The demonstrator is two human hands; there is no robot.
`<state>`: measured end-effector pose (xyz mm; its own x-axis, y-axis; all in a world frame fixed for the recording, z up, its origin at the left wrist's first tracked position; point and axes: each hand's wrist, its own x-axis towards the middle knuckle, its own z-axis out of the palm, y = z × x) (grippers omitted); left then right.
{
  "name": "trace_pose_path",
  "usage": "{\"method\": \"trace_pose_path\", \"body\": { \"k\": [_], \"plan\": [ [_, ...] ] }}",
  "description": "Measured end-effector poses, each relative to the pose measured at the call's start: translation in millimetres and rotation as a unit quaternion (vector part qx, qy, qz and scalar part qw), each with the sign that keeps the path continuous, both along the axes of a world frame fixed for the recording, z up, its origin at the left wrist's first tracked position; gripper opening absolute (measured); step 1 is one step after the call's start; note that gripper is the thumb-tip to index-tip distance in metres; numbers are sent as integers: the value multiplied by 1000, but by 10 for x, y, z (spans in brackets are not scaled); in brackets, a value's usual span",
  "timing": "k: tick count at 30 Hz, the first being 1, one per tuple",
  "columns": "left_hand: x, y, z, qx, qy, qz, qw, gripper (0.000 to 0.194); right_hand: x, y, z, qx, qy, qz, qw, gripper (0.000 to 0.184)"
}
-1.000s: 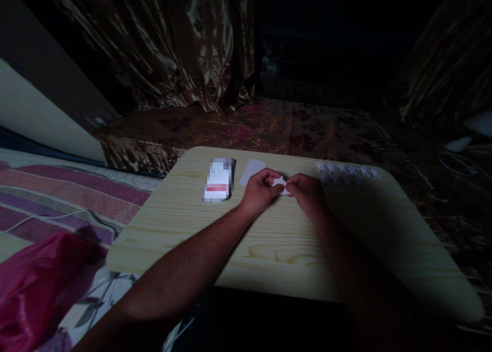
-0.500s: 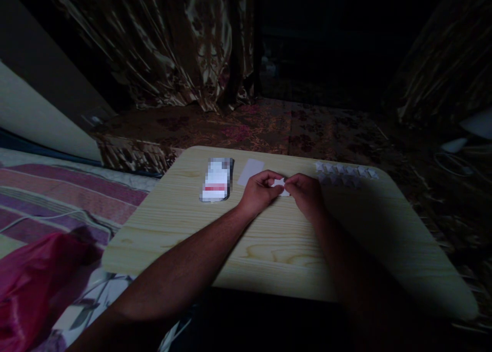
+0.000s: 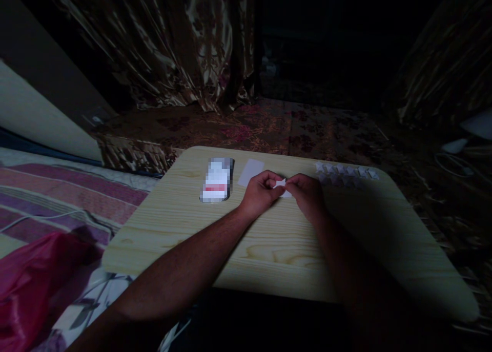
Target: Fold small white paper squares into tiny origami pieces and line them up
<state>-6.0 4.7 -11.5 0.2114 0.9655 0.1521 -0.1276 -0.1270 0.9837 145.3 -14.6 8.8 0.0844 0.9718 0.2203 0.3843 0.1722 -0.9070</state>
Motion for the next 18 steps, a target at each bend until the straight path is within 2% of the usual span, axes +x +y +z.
{"method": "trace_pose_path", "body": {
  "k": [8, 18],
  "plan": [
    [-8, 5, -25, 22, 10, -7, 1000, 28, -6, 13, -42, 5, 2, -9, 1000, 14],
    [-10, -19, 10, 32, 38, -9, 999, 26, -3, -5, 7, -7, -13, 1, 1000, 12]
  ]
}}
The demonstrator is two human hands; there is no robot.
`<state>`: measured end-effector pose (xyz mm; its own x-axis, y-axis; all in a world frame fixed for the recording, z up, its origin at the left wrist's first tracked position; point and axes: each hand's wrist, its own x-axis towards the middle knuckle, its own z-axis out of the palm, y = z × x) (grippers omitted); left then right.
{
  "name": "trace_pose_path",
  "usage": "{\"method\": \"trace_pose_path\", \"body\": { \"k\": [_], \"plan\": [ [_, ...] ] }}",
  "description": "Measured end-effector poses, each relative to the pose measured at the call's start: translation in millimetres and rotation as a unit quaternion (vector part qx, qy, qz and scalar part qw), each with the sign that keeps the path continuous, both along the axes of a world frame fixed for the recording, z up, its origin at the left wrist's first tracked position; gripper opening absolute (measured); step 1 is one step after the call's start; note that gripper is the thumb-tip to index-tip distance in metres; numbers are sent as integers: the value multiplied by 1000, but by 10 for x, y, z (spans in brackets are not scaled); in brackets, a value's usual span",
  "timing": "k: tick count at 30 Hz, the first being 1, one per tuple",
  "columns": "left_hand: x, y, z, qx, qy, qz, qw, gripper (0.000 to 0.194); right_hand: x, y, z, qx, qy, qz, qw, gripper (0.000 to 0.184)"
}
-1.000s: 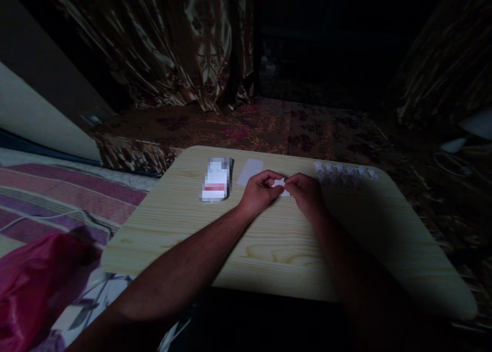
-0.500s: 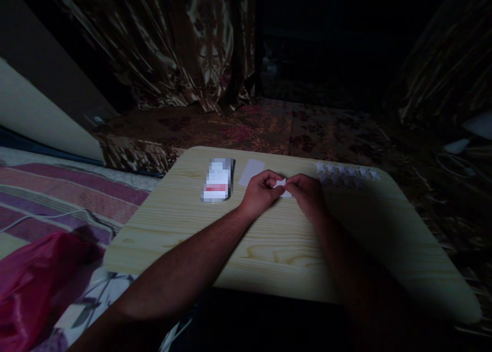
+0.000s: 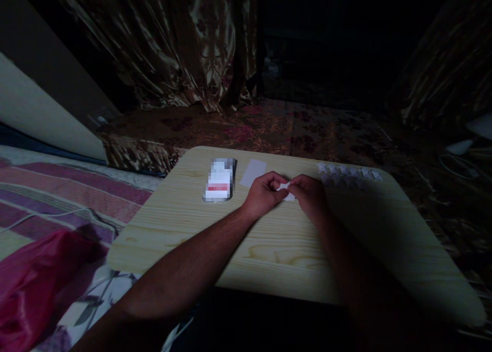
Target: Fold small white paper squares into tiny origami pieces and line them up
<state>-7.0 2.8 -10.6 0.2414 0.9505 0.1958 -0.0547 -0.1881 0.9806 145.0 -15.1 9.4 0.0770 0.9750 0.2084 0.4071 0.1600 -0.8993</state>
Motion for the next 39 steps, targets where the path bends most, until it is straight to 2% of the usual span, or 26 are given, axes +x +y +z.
{"method": "trace_pose_path", "body": {
  "k": [7, 17, 25, 29, 39],
  "plan": [
    [-10, 8, -18, -2, 16, -23, 1000, 25, 0, 27, -63, 6, 49, -9, 999, 12],
    [-11, 16, -14, -16, 6, -33, 999, 25, 14, 8, -7, 15, -6, -15, 1000, 13],
    [-17, 39, -37, -18, 14, -17, 1000, 27, -3, 19, -10, -14, 79, -13, 997, 15],
    [-14, 28, -30, -21, 10, -18, 1000, 27, 8, 5, 11, -31, 47, 7, 998, 15],
    [-16, 29, -44, 0, 20, -23, 1000, 24, 17, 29, -61, 10, 5, -11, 1000, 12]
  ]
}}
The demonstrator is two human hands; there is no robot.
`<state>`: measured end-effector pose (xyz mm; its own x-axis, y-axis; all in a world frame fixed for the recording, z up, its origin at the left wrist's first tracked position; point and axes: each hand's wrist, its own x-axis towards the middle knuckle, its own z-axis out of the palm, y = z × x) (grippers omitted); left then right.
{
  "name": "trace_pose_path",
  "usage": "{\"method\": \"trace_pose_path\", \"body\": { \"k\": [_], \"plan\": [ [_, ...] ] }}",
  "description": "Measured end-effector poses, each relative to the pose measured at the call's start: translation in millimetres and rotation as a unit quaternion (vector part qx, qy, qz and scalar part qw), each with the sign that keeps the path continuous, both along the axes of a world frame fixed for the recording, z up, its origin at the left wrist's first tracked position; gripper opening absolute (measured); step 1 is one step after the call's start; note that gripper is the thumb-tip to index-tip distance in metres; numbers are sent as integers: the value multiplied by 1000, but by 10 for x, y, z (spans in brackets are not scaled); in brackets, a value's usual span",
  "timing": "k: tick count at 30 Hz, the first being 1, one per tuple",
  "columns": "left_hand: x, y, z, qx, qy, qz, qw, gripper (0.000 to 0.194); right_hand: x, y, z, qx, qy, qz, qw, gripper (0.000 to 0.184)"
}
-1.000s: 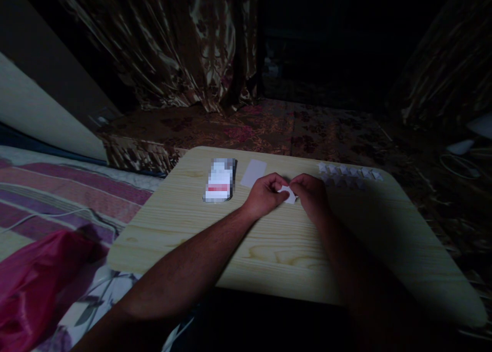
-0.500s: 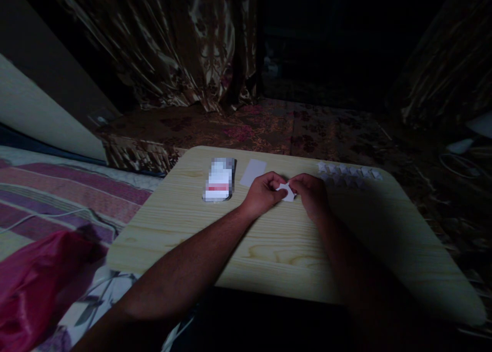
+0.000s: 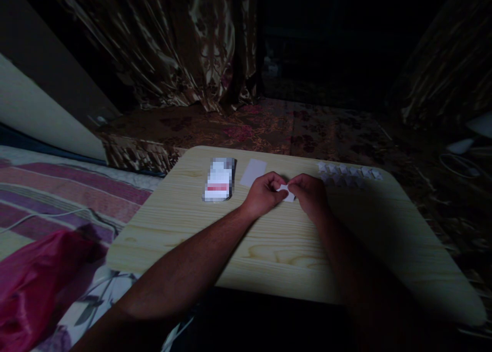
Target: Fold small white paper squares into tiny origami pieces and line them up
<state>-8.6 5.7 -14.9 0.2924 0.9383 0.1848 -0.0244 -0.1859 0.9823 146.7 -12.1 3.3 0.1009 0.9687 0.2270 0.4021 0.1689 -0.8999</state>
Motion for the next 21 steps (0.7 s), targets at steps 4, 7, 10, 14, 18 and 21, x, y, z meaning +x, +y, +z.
{"method": "trace_pose_path", "body": {
  "k": [4, 7, 10, 14, 18, 21],
  "plan": [
    [-1, 7, -5, 11, -7, 9, 1000, 23, 2, -11, 36, -16, 3, 9, 1000, 13],
    [-5, 12, -22, 29, -2, 13, 999, 21, 1, -12, 49, -26, 2, 16, 1000, 14],
    [-7, 8, -40, 50, -3, 4, 999, 19, 1, -3, 33, -24, -1, 13, 1000, 11],
    [2, -6, -47, 65, -11, -5, 998, 16, 2, 7, 5, -2, -3, 16, 1000, 7],
    [10, -17, -42, 68, -14, -4, 998, 15, 3, 8, 4, 3, 9, 27, 1000, 5],
    [10, -14, -32, 61, -19, 4, 998, 16, 4, 11, 11, -4, 28, 42, 999, 8]
  ]
}}
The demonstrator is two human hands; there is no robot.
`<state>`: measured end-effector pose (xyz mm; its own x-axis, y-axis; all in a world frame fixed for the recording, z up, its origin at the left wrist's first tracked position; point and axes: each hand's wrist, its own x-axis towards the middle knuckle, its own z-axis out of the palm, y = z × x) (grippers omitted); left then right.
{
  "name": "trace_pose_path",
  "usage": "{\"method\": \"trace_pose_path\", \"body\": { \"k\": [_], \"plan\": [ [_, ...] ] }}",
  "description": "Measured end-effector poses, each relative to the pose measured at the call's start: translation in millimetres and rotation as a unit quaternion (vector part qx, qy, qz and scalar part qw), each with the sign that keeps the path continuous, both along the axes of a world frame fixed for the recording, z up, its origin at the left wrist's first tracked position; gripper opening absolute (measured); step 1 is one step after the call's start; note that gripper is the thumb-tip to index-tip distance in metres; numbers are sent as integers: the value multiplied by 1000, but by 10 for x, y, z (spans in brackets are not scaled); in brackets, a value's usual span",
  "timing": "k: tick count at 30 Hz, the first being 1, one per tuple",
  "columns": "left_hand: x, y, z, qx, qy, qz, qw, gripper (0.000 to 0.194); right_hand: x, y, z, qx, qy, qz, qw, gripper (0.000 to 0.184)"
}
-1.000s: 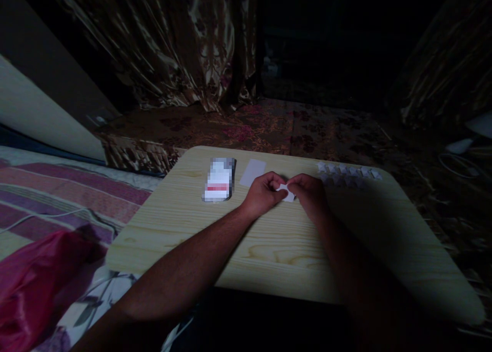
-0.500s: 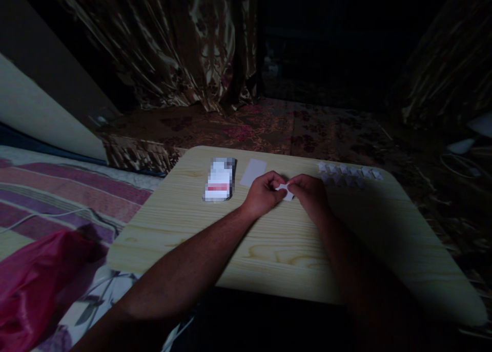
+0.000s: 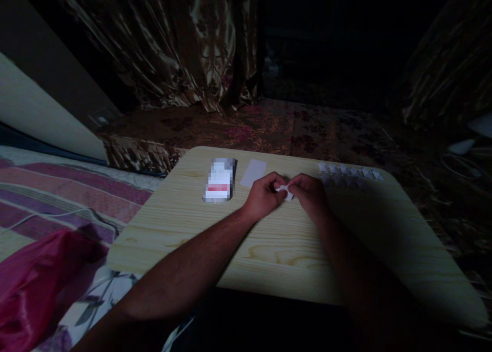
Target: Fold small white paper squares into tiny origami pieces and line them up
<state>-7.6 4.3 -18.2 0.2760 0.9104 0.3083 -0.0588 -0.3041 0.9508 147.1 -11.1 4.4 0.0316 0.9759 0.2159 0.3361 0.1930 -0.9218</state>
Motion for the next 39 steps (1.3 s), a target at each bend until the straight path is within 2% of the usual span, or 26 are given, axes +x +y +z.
{"method": "trace_pose_path", "body": {
  "k": [4, 9, 18, 24, 29, 33, 39],
  "plan": [
    [-5, 10, 19, -13, -9, 6, 1000, 19, -3, 5, 2, -5, 1, 17, 1000, 12],
    [-7, 4, 57, -37, -14, 8, 999, 24, 3, 24, -32, 9, -10, -6, 1000, 11],
    [-31, 34, 95, -84, -54, 39, 994, 27, 28, 43, -66, -12, -6, 11, 1000, 7],
    [-23, 22, 81, -87, -58, 14, 994, 25, 4, 37, -53, -15, 21, 8, 1000, 13],
    [-3, 27, 114, -115, -117, -8, 986, 37, -6, -10, 45, -20, 31, -10, 999, 12],
    [-4, 35, 104, -140, -112, -3, 984, 32, -21, -33, 96, -22, 40, -24, 999, 14],
    [-5, 28, 97, -167, -113, -2, 979, 29, -12, 1, 39, -17, 55, -43, 997, 14]
  ]
}}
